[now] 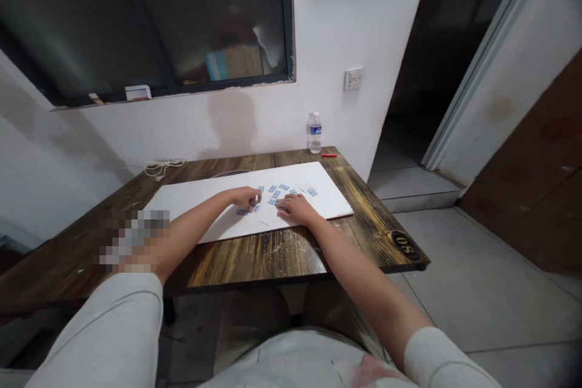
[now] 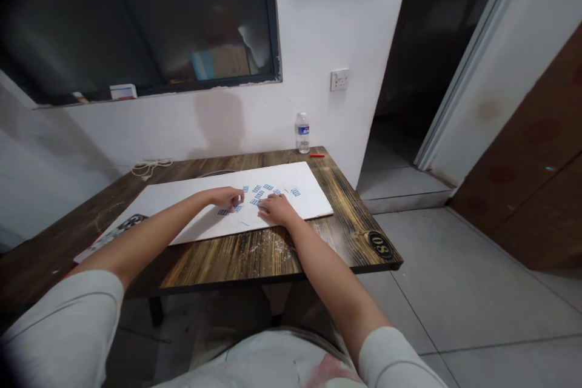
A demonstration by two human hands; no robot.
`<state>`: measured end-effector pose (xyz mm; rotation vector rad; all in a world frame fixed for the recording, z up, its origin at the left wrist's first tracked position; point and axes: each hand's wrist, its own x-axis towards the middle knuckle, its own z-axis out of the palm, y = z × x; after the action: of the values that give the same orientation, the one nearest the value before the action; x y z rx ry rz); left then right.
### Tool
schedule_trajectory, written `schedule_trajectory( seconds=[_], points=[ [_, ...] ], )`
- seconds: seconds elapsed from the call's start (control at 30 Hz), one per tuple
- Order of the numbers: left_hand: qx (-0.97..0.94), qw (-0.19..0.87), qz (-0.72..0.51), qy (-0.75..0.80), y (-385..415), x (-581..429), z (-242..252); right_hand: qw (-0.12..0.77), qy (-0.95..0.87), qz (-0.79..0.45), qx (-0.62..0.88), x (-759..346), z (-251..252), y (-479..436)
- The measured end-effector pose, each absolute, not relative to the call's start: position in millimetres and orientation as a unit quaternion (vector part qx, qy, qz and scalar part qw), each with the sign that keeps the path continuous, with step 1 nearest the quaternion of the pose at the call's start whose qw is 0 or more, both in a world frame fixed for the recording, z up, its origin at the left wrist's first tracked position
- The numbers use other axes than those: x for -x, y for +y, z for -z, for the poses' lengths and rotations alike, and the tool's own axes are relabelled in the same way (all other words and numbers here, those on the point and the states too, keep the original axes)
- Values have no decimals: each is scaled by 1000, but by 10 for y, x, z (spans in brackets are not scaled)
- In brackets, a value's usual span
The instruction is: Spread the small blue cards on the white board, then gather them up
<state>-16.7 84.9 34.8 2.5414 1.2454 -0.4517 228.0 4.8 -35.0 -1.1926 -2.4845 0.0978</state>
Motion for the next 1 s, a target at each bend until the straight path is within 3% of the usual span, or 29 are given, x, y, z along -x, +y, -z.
schedule_trajectory(
  seconds=[0.47,0.7,1.0],
  points=[
    [-873,151,210,413,1167,126,-433,180,-884,-38,430,-2283,349,44],
    [-880,182,160,408,1351,-84,-421,174,-885,-45,430,-2294,344,39],
    [-894,29,87,439,1460,-198,-297,179,-890,-34,418,-2285,334,46]
  ],
)
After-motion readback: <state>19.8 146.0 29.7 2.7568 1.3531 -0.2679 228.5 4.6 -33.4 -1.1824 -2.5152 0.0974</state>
